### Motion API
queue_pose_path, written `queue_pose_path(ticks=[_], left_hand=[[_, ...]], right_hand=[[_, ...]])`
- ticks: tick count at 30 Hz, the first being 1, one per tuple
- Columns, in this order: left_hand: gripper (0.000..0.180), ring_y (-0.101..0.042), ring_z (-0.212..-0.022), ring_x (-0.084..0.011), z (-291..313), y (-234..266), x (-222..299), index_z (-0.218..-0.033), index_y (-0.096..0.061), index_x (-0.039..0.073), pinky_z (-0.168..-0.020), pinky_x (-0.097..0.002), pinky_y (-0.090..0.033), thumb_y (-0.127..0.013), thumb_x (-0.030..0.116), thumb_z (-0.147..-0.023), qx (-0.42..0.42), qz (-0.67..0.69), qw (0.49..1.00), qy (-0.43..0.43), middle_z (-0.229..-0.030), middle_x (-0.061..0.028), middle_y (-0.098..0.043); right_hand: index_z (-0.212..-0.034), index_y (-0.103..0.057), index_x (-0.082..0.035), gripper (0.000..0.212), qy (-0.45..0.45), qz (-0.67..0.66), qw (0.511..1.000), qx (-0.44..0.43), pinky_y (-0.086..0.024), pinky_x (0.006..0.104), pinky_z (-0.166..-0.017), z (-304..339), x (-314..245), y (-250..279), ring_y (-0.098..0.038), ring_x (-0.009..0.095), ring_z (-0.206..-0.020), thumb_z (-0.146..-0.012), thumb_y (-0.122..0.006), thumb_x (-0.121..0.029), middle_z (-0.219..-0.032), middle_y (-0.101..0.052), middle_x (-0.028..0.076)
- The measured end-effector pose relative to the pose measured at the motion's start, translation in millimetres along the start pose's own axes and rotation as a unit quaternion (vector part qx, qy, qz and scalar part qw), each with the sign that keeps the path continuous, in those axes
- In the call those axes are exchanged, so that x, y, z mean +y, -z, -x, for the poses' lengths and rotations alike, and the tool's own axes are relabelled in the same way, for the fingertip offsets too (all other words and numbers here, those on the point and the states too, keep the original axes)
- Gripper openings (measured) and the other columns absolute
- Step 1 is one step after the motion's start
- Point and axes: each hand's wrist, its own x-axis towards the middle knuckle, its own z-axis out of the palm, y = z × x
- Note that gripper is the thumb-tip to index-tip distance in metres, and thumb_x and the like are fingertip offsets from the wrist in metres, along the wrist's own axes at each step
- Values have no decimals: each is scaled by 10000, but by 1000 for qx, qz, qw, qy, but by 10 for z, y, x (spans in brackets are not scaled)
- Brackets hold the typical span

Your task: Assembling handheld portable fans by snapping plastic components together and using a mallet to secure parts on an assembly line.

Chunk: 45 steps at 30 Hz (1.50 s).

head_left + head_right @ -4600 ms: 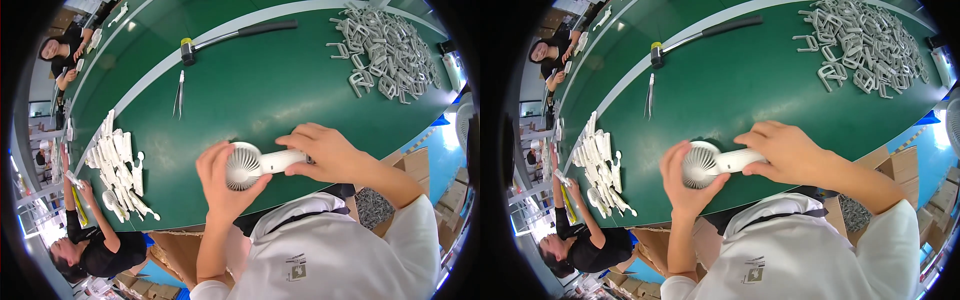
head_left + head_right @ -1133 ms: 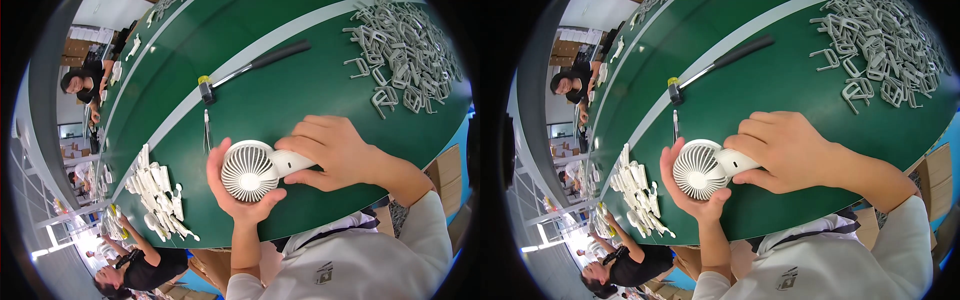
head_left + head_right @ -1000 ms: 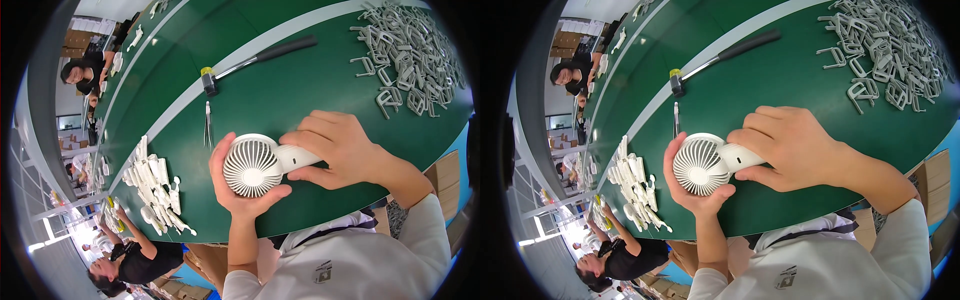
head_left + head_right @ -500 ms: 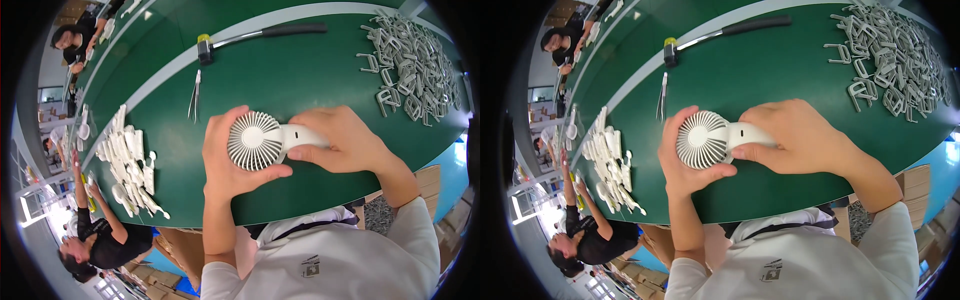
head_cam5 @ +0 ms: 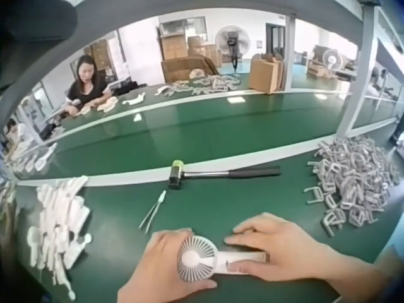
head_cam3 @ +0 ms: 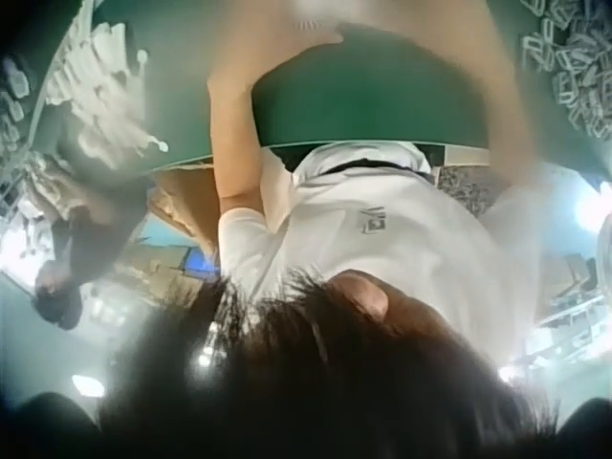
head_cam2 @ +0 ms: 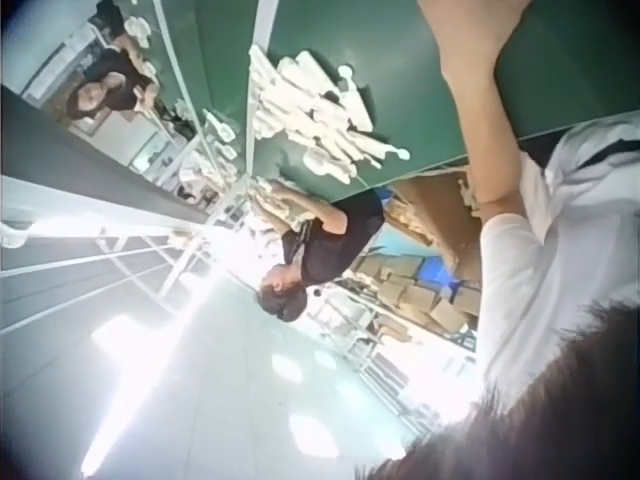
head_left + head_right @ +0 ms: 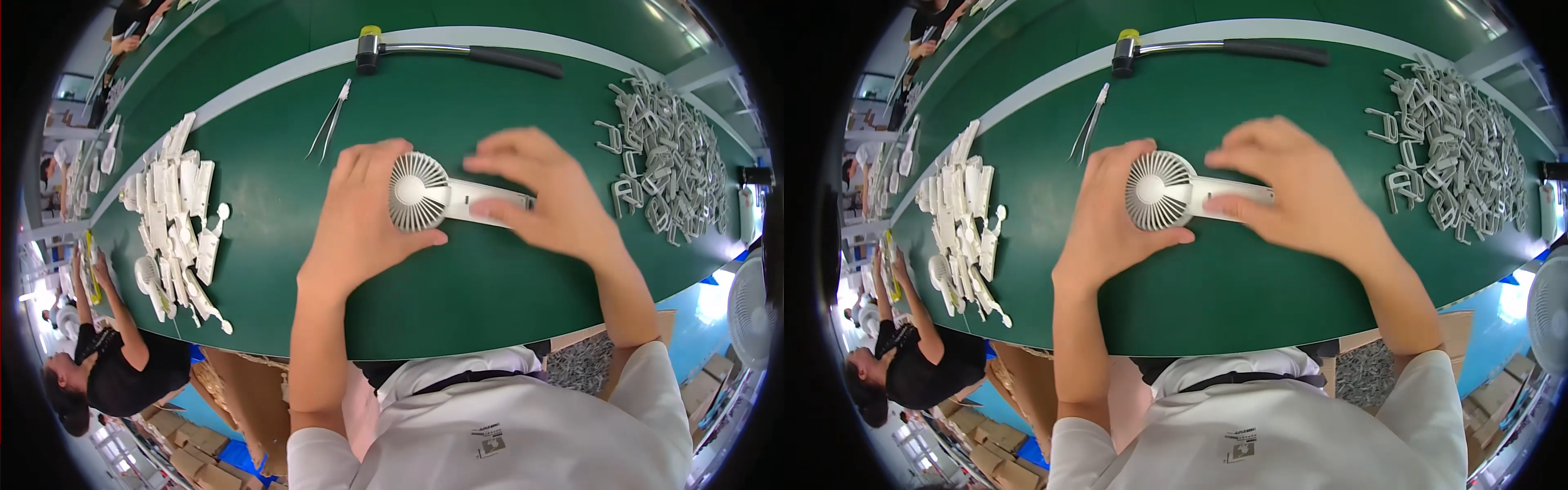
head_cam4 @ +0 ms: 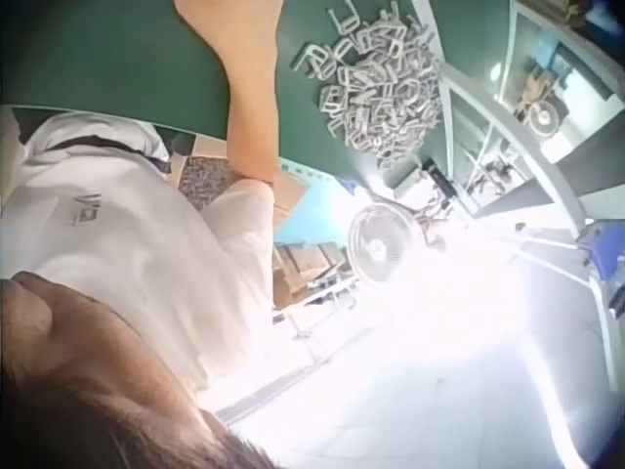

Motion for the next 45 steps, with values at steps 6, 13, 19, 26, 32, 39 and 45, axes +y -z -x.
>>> queue_pose_path(ticks=[6,13,19,26,32,39,45], left_hand=[[611,-542,-1207,-348,-26,-136,-313,-1238,-624,20,-1047,-437,-433,-874,323,-770,45,45,998,7,-1312,-155,-625],[410,-559,-1222,-354,-44,-160,-256,-1111,-716,42,-1088,-498,-371,-761,383,-887,175,-84,981,7,-1177,-141,-699],[309,-569,-1239,-341,-8,-195,-316,-1103,-749,88,-1065,-488,-378,-728,328,-909,153,93,983,42,-1109,-82,-741],[205,-591,-1219,-326,-25,-313,-344,-1032,-770,123,-1041,-454,-381,-719,275,-903,202,68,976,48,-1001,-46,-762],[196,-608,-1197,-319,-50,-365,-349,-1002,-769,122,-1044,-463,-388,-729,280,-893,215,65,974,41,-986,-43,-762],[199,-610,-1194,-313,-30,-372,-320,-998,-773,130,-1050,-451,-390,-736,289,-884,216,71,972,50,-980,-39,-762],[201,-605,-1196,-311,-40,-352,-328,-986,-776,127,-1042,-446,-388,-740,291,-876,214,75,972,55,-970,-37,-762]], right_hand=[[-1272,-639,-49,394,66,235,956,164,-498,421,-972,-1185,585,-191,-589,345,-1152,-924,-704,-224,-1251,-633,133],[-1076,-647,-58,217,-5,241,970,-18,-536,406,-778,-1488,597,-3,-668,324,-871,-952,-673,-234,-968,-697,98],[-1119,-668,-31,178,-209,-191,952,-118,-446,230,-600,-786,-223,441,-571,77,-707,-1011,-604,-158,-830,-642,37],[-1248,-716,-6,341,-28,-105,991,-79,-482,254,-646,-91,-316,466,-593,132,-692,-936,-590,47,-818,-674,93],[-1098,-731,54,236,-29,-101,989,-107,-485,283,-617,-34,-188,177,-623,155,-698,-885,-632,77,-866,-711,113],[-1203,-716,30,317,-17,-111,993,-27,-477,261,-632,-28,-204,168,-597,143,-708,-919,-592,97,-917,-714,102],[-1212,-709,-3,254,97,-157,983,13,-462,234,-600,-71,-162,435,-572,92,-671,-964,-652,-13,-900,-692,98]])
